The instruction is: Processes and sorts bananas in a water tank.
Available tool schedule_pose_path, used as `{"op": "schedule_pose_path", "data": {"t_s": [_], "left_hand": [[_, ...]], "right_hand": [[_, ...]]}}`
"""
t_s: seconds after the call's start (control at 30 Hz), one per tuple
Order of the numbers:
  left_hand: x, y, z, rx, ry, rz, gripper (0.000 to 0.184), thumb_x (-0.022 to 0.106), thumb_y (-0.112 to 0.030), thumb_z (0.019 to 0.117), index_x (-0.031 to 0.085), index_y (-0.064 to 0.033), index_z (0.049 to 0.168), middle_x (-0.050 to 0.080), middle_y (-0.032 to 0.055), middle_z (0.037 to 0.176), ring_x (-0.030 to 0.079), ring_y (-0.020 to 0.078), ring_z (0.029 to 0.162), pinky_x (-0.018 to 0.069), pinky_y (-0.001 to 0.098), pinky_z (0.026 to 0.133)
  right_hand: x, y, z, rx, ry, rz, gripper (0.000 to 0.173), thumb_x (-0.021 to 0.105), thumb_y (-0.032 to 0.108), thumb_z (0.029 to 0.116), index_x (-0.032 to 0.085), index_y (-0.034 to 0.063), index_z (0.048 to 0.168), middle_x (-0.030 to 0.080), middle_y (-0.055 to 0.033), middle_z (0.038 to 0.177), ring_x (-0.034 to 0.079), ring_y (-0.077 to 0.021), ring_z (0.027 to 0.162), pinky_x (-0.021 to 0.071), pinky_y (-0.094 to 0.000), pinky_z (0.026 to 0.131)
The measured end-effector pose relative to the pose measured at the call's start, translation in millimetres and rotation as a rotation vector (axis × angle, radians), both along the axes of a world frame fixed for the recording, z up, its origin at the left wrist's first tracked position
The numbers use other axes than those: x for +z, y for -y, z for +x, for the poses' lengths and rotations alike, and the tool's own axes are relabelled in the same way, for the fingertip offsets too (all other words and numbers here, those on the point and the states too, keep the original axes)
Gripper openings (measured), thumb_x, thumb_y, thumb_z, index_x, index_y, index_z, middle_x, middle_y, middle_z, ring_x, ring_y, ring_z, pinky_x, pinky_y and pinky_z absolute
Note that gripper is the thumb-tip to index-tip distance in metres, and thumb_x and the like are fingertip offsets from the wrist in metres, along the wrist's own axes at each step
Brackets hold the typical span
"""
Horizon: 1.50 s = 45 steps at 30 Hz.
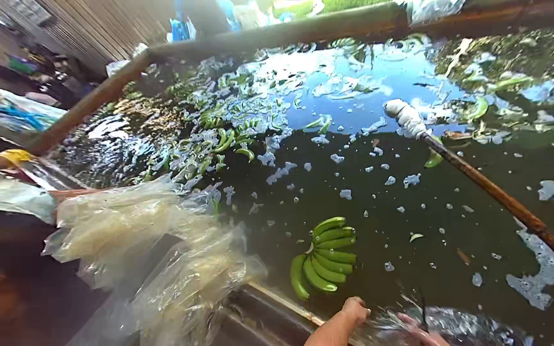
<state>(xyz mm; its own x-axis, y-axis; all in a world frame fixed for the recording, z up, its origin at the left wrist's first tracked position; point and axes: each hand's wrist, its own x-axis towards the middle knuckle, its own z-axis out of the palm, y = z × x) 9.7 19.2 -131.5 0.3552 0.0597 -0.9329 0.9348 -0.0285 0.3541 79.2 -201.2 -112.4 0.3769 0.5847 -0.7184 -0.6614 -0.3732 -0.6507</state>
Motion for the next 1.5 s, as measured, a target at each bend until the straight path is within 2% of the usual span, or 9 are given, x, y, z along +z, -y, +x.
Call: {"op": "schedule_pose_path", "data": {"t_s": [0.2, 0.33, 0.6, 0.73, 0.87, 1.0, 1.13, 1.27, 1.5], "left_hand": [[23, -6, -2, 0.057, 0.204, 0.083, 0.041, 0.054, -0.026, 0.1074, 0.060, 0.0092, 0.128, 0.066, 0.0279, 0.118, 0.066, 0.0360, 0.108, 0.0510, 0.0511, 0.099], [46, -69, -3, -0.082, 0.255, 0.496, 0.040, 0.052, -0.025, 0.1071, 0.070, 0.0103, 0.112, 0.063, 0.0284, 0.130, 0.056, 0.0393, 0.129, 0.0394, 0.0503, 0.113], [5, -187, -3, -0.049, 0.032, 0.666, 0.066, 0.064, -0.033, 0.1011, 0.041, 0.0011, 0.153, 0.042, 0.0273, 0.156, 0.038, 0.0423, 0.147, 0.0319, 0.0576, 0.120], [-3, -154, 25, 0.032, -0.245, 0.669, 0.057, 0.057, -0.044, 0.1028, 0.053, -0.0095, 0.148, 0.040, 0.0224, 0.158, 0.038, 0.0423, 0.146, 0.0355, 0.0608, 0.114], [-25, -115, 7, 0.163, -0.117, 0.437, 0.049, 0.047, -0.035, 0.1095, 0.057, 0.0018, 0.140, 0.056, 0.0281, 0.143, 0.054, 0.0401, 0.134, 0.0410, 0.0562, 0.112], [-29, -78, -8, 0.793, -0.085, 0.022, 0.056, 0.046, -0.039, 0.1097, 0.044, 0.0016, 0.148, 0.051, 0.0265, 0.144, 0.056, 0.0353, 0.122, 0.0471, 0.0500, 0.099], [-41, -66, 9, 1.146, -0.076, -0.037, 0.051, 0.047, -0.034, 0.1092, 0.040, -0.0036, 0.150, 0.050, 0.0233, 0.144, 0.055, 0.0345, 0.123, 0.0494, 0.0509, 0.099], [-51, -36, 19, 1.061, -0.186, 0.027, 0.040, 0.055, -0.018, 0.1057, 0.048, 0.0018, 0.140, 0.058, 0.0221, 0.126, 0.060, 0.0294, 0.104, 0.0532, 0.0438, 0.085], [-28, -2, 28, 0.884, -0.145, 0.011, 0.036, 0.055, -0.017, 0.1052, 0.049, 0.0005, 0.137, 0.058, 0.0190, 0.119, 0.059, 0.0233, 0.093, 0.0528, 0.0339, 0.079]], "right_hand": [[37, -70, 22, 0.101, -0.020, -0.235, 0.050, 0.046, 0.013, 0.1091, 0.032, 0.0067, 0.156, 0.063, -0.0208, 0.128, 0.071, -0.0250, 0.087, 0.0590, -0.0397, 0.074], [15, -20, 49, -0.045, 0.223, -0.534, 0.055, 0.056, 0.023, 0.1069, 0.034, 0.0032, 0.154, 0.062, -0.0224, 0.120, 0.061, -0.0203, 0.074, 0.0518, -0.0380, 0.065], [-10, 86, 42, -0.424, 0.181, -0.916, 0.065, 0.050, 0.043, 0.1083, 0.031, -0.0028, 0.151, 0.053, -0.0141, 0.103, 0.052, -0.0126, 0.069, 0.0484, -0.0314, 0.065], [-18, 78, 29, -0.383, 0.190, -1.028, 0.064, 0.048, 0.037, 0.1095, 0.029, -0.0047, 0.154, 0.055, -0.0297, 0.126, 0.061, -0.0276, 0.085, 0.0523, -0.0441, 0.078], [-23, 39, 27, -0.260, 0.195, -0.976, 0.054, 0.045, 0.027, 0.1112, 0.032, -0.0038, 0.154, 0.050, -0.0344, 0.137, 0.062, -0.0384, 0.103, 0.0504, -0.0532, 0.089], [-16, 23, 37, -0.028, 0.368, -0.907, 0.044, 0.053, 0.017, 0.1079, 0.050, -0.0107, 0.143, 0.049, -0.0371, 0.144, 0.046, -0.0487, 0.138, 0.0327, -0.0604, 0.116], [7, 17, 53, -0.004, 0.414, -0.828, 0.046, 0.049, 0.015, 0.1088, 0.045, -0.0095, 0.147, 0.054, -0.0367, 0.138, 0.057, -0.0471, 0.125, 0.0418, -0.0585, 0.108], [25, 11, 57, -0.162, 0.373, -0.710, 0.051, 0.037, 0.012, 0.1095, 0.028, -0.0045, 0.156, 0.064, -0.0284, 0.116, 0.070, -0.0266, 0.088, 0.0573, -0.0413, 0.083], [19, 10, 49, 0.044, 0.306, -0.613, 0.035, 0.037, 0.001, 0.1058, 0.056, -0.0115, 0.133, 0.055, -0.0354, 0.131, 0.061, -0.0458, 0.110, 0.0474, -0.0599, 0.097]]}}
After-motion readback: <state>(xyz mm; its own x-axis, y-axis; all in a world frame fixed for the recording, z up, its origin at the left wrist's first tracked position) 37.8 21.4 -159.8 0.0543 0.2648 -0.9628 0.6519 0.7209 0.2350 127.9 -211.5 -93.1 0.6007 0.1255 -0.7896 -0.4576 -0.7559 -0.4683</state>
